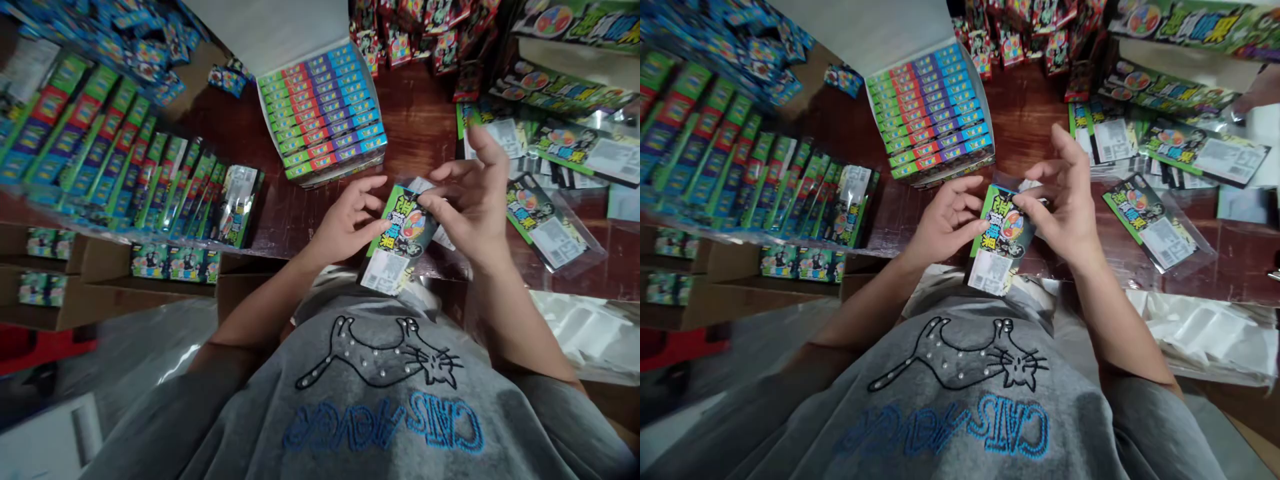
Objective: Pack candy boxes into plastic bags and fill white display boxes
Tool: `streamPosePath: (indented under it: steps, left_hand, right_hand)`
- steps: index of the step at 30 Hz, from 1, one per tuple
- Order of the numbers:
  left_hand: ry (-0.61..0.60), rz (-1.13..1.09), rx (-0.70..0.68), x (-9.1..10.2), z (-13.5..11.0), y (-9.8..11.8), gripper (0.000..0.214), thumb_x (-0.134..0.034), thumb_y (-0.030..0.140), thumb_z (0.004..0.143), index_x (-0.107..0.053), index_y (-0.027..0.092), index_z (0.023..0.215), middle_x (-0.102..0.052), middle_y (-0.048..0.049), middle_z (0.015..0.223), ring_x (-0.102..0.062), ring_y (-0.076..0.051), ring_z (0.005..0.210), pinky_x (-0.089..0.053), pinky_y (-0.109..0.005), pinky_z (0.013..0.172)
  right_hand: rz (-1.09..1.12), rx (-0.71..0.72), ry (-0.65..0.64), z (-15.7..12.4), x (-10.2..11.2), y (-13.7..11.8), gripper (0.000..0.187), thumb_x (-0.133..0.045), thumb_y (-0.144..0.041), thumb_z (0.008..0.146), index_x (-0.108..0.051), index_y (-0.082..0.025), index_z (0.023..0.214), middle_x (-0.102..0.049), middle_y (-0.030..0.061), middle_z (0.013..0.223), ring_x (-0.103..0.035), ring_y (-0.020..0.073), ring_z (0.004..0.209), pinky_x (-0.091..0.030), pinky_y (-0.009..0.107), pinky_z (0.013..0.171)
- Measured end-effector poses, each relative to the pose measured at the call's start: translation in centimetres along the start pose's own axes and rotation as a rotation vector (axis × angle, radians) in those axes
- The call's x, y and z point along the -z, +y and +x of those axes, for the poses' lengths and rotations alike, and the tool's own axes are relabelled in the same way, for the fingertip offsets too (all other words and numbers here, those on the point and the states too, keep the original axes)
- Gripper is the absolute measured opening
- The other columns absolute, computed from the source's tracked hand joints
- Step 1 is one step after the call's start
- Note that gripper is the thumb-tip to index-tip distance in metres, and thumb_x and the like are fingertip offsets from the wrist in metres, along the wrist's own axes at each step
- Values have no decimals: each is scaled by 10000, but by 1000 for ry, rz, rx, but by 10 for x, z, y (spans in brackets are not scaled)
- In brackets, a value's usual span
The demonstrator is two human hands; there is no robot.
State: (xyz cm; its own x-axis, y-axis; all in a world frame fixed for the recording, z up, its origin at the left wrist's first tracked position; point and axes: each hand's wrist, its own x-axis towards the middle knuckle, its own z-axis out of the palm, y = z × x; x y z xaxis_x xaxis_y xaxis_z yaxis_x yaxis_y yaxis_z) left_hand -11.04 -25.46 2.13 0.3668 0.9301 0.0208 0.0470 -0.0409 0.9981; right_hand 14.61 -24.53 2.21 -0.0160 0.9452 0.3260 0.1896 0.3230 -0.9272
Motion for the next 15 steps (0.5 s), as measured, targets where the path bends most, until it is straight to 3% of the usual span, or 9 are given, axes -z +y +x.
streamPosePath:
  steps: [2,5,9,12,15]
  left_hand:
    - [50,-11,-50,-7,-4,-10,652,-857,376,881,-554,303,1453,-736,-16,1065,-741,-176,1008,-606,-295,874]
    - [49,-19,-34,-4,-16,-22,583,-810,345,927,-539,308,1442,-722,-21,1134,-732,-162,1004,-604,-299,891]
    - [-48,-16,54,9,-26,-31,607,-809,350,925,-541,298,1466,-731,-56,1227,-730,-182,1056,-606,-322,931]
    - [-115,-31,76,17,-22,-34,560,-835,344,899,-553,284,1380,-728,-41,1182,-721,-177,1050,-601,-299,904]
    - [-133,-24,44,19,-13,-32,381,-788,372,960,-593,261,1267,-728,-34,1114,-714,-162,1013,-589,-289,892]
  right_hand:
    - [-51,5,110,-13,-12,5,842,-824,-600,914,-349,-462,1596,-577,84,1382,-684,294,1175,-653,506,977]
    - [-84,-11,205,-38,-29,11,703,-780,-534,965,-394,-435,1545,-611,62,1194,-679,269,1067,-640,489,954]
    - [-43,-89,150,-59,-43,19,683,-732,-475,1002,-392,-422,1592,-640,35,1090,-666,241,990,-634,425,885]
    - [-26,-107,93,-60,-43,23,752,-713,-494,1008,-347,-422,1661,-672,52,1153,-668,245,1001,-632,424,879]
    - [-9,-98,-4,-59,-36,26,762,-682,-481,1031,-321,-434,1700,-691,60,1240,-677,244,1041,-630,421,898]
